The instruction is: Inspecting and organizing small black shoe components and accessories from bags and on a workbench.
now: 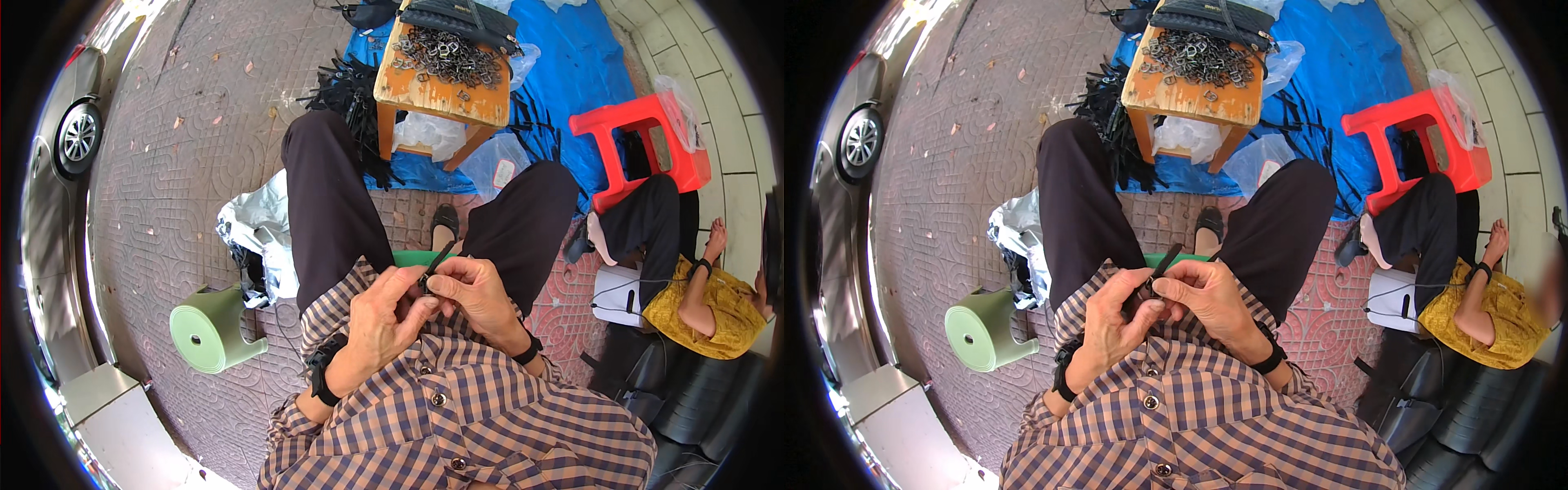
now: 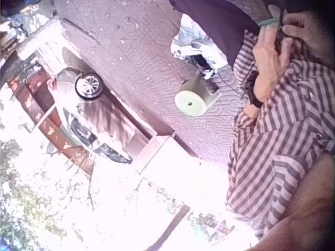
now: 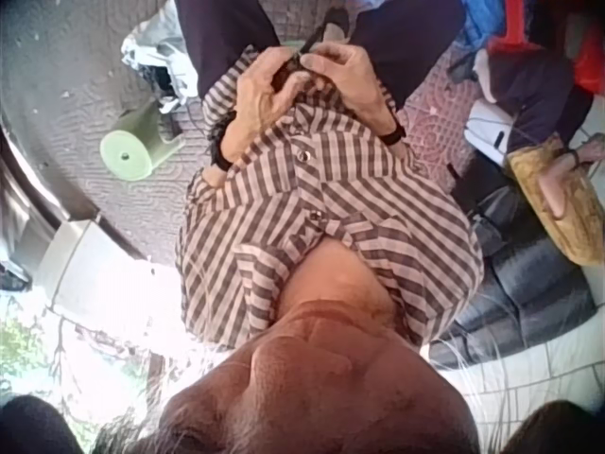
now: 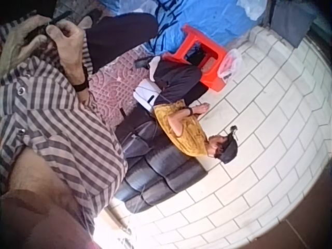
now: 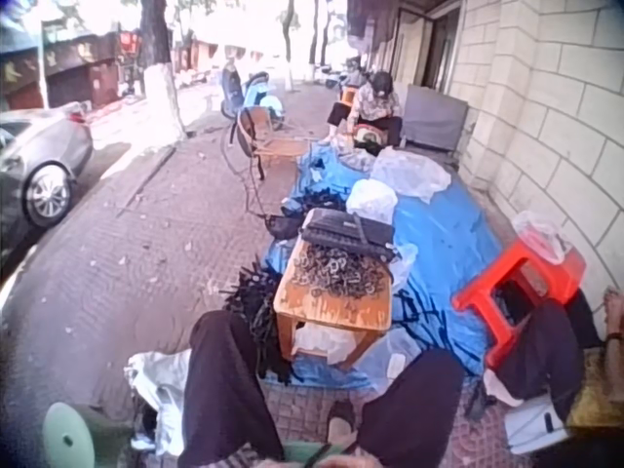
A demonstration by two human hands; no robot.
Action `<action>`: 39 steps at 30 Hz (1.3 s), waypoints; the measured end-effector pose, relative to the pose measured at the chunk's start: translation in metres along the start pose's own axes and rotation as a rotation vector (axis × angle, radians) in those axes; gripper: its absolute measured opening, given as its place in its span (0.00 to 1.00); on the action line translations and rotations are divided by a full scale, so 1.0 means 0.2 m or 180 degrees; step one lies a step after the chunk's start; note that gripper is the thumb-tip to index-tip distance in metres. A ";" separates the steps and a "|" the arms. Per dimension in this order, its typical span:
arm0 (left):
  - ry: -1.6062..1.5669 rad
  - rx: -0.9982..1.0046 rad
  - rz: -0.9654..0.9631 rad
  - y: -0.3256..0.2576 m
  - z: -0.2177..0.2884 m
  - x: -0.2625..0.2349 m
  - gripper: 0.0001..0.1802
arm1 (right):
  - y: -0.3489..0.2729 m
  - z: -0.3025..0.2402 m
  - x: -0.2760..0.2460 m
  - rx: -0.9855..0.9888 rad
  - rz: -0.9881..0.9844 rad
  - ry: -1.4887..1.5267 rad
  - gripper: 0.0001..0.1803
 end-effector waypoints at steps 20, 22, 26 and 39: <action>-0.0314 -0.0248 0.0092 -0.02 -0.03 0.01 0.06 | -0.03 0.02 0.00 0.0037 0.0072 -0.0747 0.14; -0.0099 -0.0396 -0.0002 -0.02 -0.04 0.02 0.07 | -0.02 0.01 -0.01 0.0037 0.0238 -0.1021 0.16; 0.0169 -0.0568 -0.0108 -0.03 -0.03 0.04 0.13 | -0.01 0.00 -0.03 -0.0193 0.0350 -0.1119 0.16; -0.0112 -0.0287 -0.0163 -0.05 0.07 0.02 0.15 | -0.07 -0.11 0.03 -0.1044 0.0433 -0.0494 0.16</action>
Point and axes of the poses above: each hand's wrist, its own y-axis towards the middle knuckle, its own x-axis out of the palm, z = x × y, the point moved 7 cm from there along y, towards the middle knuckle, and after that the axes turned 5 degrees about z, right-handed, at the moved point
